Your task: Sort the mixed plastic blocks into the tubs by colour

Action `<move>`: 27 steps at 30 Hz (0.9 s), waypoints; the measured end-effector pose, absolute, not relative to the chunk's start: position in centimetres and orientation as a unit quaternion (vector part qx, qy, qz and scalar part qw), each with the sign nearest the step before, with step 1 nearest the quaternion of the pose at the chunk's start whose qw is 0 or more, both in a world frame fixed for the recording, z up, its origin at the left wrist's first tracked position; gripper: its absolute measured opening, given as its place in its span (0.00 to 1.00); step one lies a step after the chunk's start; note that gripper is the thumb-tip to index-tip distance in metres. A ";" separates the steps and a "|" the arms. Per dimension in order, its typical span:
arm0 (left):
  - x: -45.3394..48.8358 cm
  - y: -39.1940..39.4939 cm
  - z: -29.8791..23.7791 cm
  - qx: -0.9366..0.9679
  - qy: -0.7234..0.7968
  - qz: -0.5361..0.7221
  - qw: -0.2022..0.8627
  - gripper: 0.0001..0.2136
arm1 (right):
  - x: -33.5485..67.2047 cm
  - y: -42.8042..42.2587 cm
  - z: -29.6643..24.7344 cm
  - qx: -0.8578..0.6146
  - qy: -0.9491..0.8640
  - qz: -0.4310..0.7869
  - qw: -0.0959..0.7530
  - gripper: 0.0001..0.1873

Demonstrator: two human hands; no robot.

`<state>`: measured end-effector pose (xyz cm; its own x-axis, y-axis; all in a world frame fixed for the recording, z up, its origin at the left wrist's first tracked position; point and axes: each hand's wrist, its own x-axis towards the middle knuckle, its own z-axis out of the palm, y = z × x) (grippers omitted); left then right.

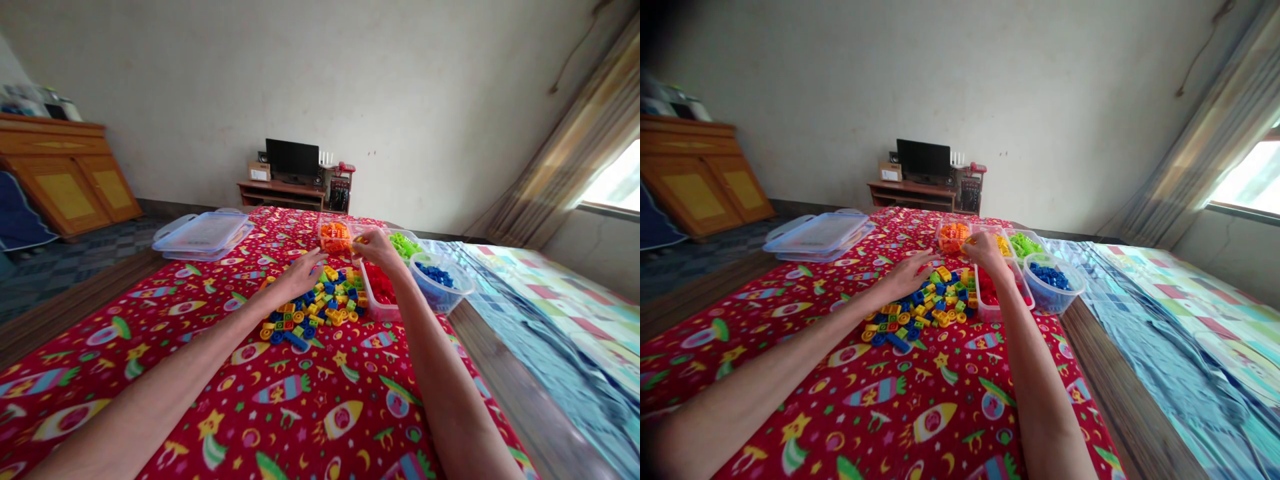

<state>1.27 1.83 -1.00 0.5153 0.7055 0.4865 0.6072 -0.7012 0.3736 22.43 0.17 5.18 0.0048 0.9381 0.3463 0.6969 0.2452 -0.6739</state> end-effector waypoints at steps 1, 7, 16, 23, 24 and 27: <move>1.3 1.9 -1.1 0.872 0.376 0.306 0.072 0.20 | 23.1 0.0 5.4 -0.606 -0.678 0.145 0.389 0.10; 1.2 2.1 -1.0 0.878 0.380 0.285 0.058 0.18 | 25.8 0.9 6.7 -0.686 -0.622 0.081 0.369 0.12; 0.5 2.7 -1.2 0.885 0.367 0.276 0.072 0.17 | 26.7 3.3 6.7 -0.722 -0.625 -0.077 0.284 0.21; 1.1 1.8 -1.6 0.910 0.331 0.242 0.058 0.12 | 22.8 -0.1 5.5 -0.656 -0.697 -0.037 0.286 0.17; 1.1 1.7 -1.5 0.910 0.338 0.232 0.056 0.11 | 22.2 -0.6 5.6 -0.647 -0.708 -0.036 0.281 0.17; 0.8 1.5 -1.1 0.906 0.368 0.206 0.038 0.09 | 20.4 -1.5 6.0 -0.627 -0.725 -0.045 0.281 0.16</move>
